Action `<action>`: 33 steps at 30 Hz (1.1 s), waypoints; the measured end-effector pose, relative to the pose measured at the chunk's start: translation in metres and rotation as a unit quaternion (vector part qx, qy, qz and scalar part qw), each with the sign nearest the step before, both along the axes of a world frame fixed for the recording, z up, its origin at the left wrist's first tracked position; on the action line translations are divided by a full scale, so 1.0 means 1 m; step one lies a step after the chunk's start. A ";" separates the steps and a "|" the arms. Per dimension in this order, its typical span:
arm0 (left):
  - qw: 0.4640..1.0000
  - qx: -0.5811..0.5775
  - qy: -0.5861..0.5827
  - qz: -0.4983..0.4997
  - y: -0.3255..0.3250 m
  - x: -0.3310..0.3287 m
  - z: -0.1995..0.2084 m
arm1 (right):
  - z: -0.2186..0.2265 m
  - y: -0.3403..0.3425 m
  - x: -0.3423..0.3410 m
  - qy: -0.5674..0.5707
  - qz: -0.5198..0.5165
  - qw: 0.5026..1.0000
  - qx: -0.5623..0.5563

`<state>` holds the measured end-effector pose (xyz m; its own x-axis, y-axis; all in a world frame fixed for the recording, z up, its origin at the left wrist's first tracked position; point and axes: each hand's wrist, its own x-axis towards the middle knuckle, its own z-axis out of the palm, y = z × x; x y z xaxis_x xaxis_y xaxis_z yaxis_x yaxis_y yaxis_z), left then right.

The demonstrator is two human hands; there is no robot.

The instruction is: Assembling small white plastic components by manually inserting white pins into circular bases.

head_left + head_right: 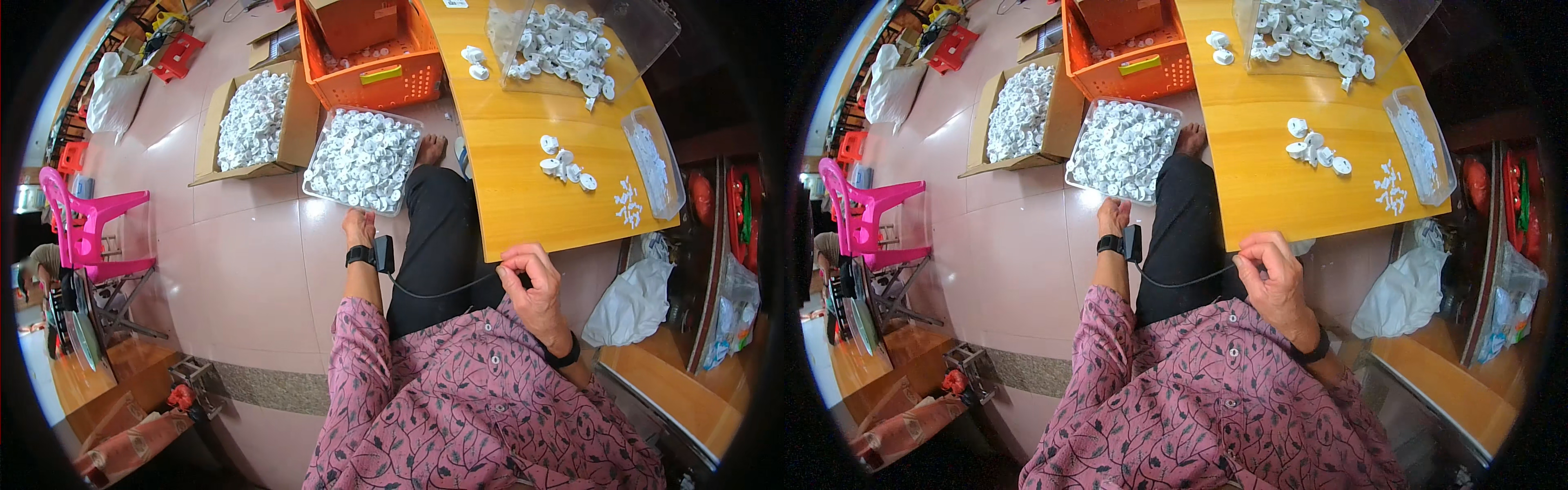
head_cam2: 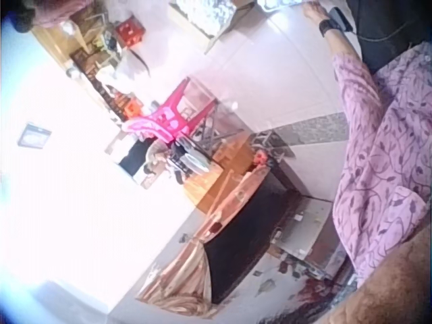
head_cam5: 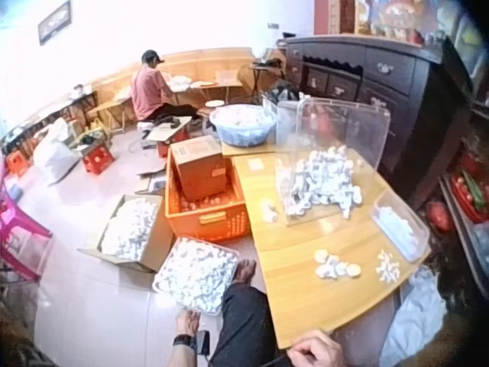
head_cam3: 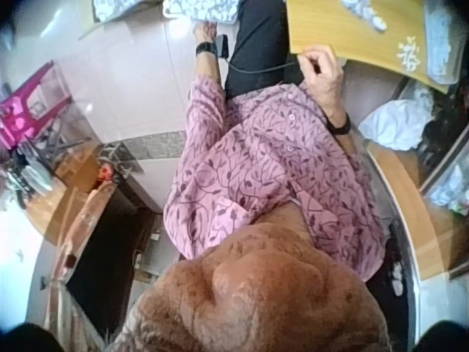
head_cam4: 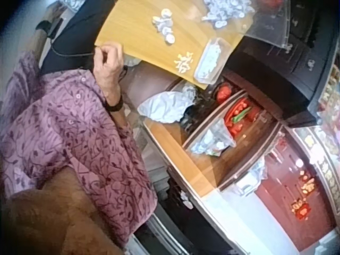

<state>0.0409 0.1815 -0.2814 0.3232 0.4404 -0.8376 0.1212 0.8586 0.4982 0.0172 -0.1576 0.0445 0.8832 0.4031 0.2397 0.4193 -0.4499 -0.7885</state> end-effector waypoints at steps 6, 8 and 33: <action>0.997 0.072 0.023 -0.030 0.019 0.006 -0.018 | 0.008 0.009 -0.009 0.092 0.045 0.995 0.004; 0.993 0.087 0.026 -0.074 0.008 0.013 -0.016 | 0.000 0.006 -0.008 0.068 0.046 0.997 -0.006; 0.964 0.141 0.081 -0.208 0.006 0.023 -0.033 | -0.005 -0.074 0.061 -0.104 -0.205 0.969 -0.096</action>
